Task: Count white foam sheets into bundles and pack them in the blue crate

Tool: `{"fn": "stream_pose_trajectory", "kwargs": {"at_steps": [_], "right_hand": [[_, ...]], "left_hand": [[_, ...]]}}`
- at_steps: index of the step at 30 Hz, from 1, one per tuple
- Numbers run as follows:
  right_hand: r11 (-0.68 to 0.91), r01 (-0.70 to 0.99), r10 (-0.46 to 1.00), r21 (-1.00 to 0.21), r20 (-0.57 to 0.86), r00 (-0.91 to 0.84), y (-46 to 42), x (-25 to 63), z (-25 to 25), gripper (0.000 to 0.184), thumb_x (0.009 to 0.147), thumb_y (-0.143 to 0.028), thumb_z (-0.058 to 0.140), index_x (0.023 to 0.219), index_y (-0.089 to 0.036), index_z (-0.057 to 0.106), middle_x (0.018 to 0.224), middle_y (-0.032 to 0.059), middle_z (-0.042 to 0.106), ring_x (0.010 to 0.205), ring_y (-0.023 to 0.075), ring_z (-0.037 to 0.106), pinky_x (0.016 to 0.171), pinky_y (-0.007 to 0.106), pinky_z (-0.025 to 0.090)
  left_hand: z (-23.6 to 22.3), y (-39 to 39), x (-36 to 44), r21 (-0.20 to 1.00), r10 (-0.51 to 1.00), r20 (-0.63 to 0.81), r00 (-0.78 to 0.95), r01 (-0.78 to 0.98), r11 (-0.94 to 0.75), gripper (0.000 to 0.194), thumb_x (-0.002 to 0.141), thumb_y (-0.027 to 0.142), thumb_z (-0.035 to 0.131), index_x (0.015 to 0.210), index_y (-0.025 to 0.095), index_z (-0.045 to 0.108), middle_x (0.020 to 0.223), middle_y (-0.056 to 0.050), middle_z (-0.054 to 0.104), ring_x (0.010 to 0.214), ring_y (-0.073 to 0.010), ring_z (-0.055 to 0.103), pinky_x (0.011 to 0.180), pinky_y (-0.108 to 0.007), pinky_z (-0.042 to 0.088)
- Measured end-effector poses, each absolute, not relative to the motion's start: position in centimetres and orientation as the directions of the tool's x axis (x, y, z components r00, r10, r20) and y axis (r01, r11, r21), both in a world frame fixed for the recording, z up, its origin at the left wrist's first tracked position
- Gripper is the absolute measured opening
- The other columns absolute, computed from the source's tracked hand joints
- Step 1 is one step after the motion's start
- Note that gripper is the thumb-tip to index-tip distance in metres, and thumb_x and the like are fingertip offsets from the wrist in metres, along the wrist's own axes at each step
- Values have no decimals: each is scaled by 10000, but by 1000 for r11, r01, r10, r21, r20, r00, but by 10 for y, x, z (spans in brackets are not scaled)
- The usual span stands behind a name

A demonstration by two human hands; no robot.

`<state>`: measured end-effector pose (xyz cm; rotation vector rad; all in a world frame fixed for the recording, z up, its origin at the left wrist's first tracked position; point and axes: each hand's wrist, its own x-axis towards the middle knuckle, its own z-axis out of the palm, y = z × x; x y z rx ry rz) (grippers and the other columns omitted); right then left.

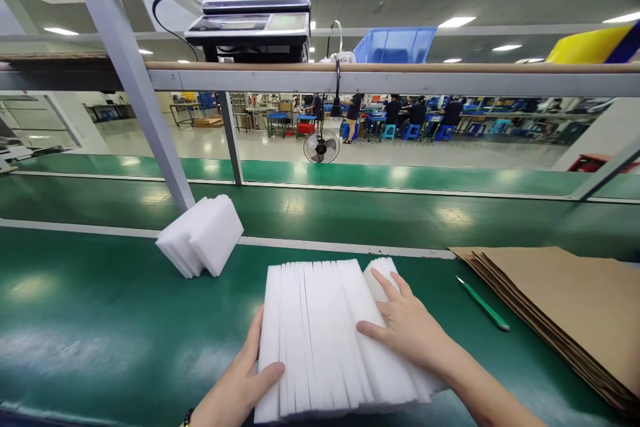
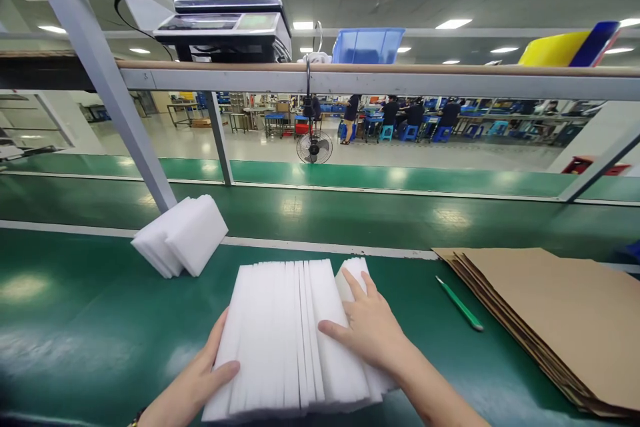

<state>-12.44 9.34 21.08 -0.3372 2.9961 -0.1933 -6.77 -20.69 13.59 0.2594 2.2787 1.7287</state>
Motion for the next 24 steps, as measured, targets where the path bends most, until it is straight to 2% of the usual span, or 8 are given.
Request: {"fn": "stream_pose_trajectory", "kwargs": {"at_steps": [5, 8, 11, 13, 14, 16, 19, 24], "right_hand": [[966, -216, -233, -144, -112, -966, 101, -125, 209, 656, 712, -750, 306, 927, -264, 690, 1468, 23, 122, 1319, 351, 4, 1013, 473, 215], [968, -218, -232, -128, -106, -967, 104, -126, 203, 621, 733, -709, 331, 1094, -290, 612, 1471, 21, 105, 1321, 341, -4, 1019, 480, 214], [978, -188, -196, -91, -79, -977, 104, -126, 198, 717, 774, -604, 354, 1378, -229, 266, 1476, 57, 10, 1328, 303, -38, 1037, 496, 175], [985, -161, -165, -66, -64, -984, 102, -124, 198, 730, 796, -502, 363, 1413, -228, 83, 1474, 62, -46, 1328, 283, -72, 1043, 524, 110], [986, -158, -162, -59, -67, -985, 101, -122, 198, 689, 805, -455, 363, 1408, -269, 88, 1474, 52, -55, 1325, 281, -86, 1038, 541, 76], [981, -182, -187, -64, -91, -978, 96, -120, 201, 542, 825, -394, 346, 1357, -373, 243, 1477, 24, -40, 1320, 290, -98, 1021, 568, 25], [964, -232, -246, -129, -106, -964, 88, -117, 207, 401, 870, -429, 255, 1171, -380, 516, 1478, 18, 12, 1320, 303, -81, 1013, 567, -18], [955, -202, -234, -216, -138, -962, 65, -121, 214, 682, 788, -693, 188, 793, -221, 681, 1478, 42, 22, 1302, 381, -88, 990, 601, -21]], "left_hand": [[134, -208, -68, 963, 318, -81, -945, 8, 269, 809, 827, 509, 419, 1389, 224, -87, 1485, -26, 22, 1343, -238, 81, 1099, -397, 128], [134, -209, -67, 964, 325, -79, -942, 12, 267, 804, 829, 510, 416, 1388, 225, -87, 1484, -28, 31, 1342, -234, 92, 1100, -398, 131], [133, -209, -67, 963, 324, -86, -942, 5, 269, 805, 828, 508, 420, 1386, 234, -92, 1485, -25, 31, 1341, -240, 93, 1097, -400, 141], [133, -210, -68, 966, 324, -81, -943, 6, 260, 804, 826, 507, 427, 1385, 247, -89, 1485, -20, 36, 1340, -243, 93, 1093, -401, 155], [133, -210, -68, 967, 324, -78, -943, 8, 256, 803, 825, 505, 433, 1385, 254, -86, 1484, -18, 46, 1339, -243, 100, 1091, -401, 162], [133, -210, -69, 966, 321, -77, -944, 9, 258, 796, 826, 496, 440, 1384, 267, -79, 1482, -15, 71, 1334, -242, 124, 1087, -405, 170], [133, -210, -69, 964, 310, -76, -948, 10, 267, 782, 828, 485, 444, 1386, 276, -63, 1476, -13, 101, 1325, -244, 154, 1083, -409, 170], [133, -209, -67, 962, 290, -83, -954, -1, 274, 780, 827, 471, 458, 1388, 290, -53, 1468, -17, 139, 1310, -251, 198, 1067, -407, 206]]}}
